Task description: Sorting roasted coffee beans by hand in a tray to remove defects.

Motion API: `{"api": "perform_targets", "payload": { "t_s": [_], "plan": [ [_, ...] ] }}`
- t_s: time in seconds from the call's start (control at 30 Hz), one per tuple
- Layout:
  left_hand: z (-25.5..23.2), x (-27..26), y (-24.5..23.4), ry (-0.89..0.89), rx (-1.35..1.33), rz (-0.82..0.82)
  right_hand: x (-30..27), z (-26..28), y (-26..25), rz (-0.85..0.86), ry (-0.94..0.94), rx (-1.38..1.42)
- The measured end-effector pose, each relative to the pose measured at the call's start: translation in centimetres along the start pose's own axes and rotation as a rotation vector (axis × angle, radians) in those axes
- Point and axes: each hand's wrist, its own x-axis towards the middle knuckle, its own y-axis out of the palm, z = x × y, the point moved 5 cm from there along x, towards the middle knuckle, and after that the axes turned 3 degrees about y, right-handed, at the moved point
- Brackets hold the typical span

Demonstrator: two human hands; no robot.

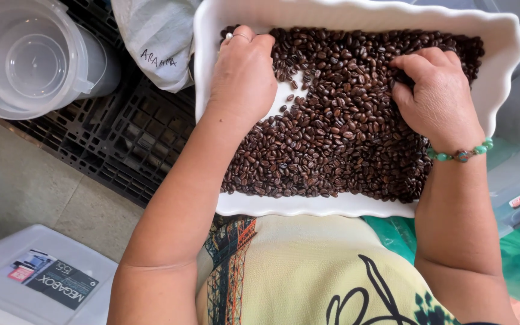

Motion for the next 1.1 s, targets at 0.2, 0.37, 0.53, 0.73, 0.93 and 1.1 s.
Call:
{"api": "perform_targets", "payload": {
  "t_s": [0.2, 0.37, 0.53, 0.73, 0.93, 1.1],
  "plan": [
    [-5.0, -1.3, -2.3, -0.354, -0.409, 0.424, 0.2, 0.6, -0.6, -0.014, -0.032, -0.014],
    [-9.8, -4.1, 1.2, -0.109, -0.632, 0.58, -0.9, 3.0, -3.9, -0.01, -0.018, 0.121],
    [-10.6, -4.3, -2.2, 0.078, -0.693, 0.571, -3.4, 8.8, -7.5, -0.145, -0.161, 0.099],
    [-4.9, -2.5, -5.6, 0.048, -0.609, 0.267, -2.5, 19.3, -3.1, 0.086, -0.524, 0.165],
    [-0.5, -2.0, -3.7, 0.005, -0.644, 0.008, -1.8, 23.1, 2.9, 0.255, -0.686, -0.028],
    [0.9, -1.8, -2.8, 0.048, -0.608, -0.079, -1.3, 21.4, 2.5, 0.143, -0.614, -0.234]
  ]
}}
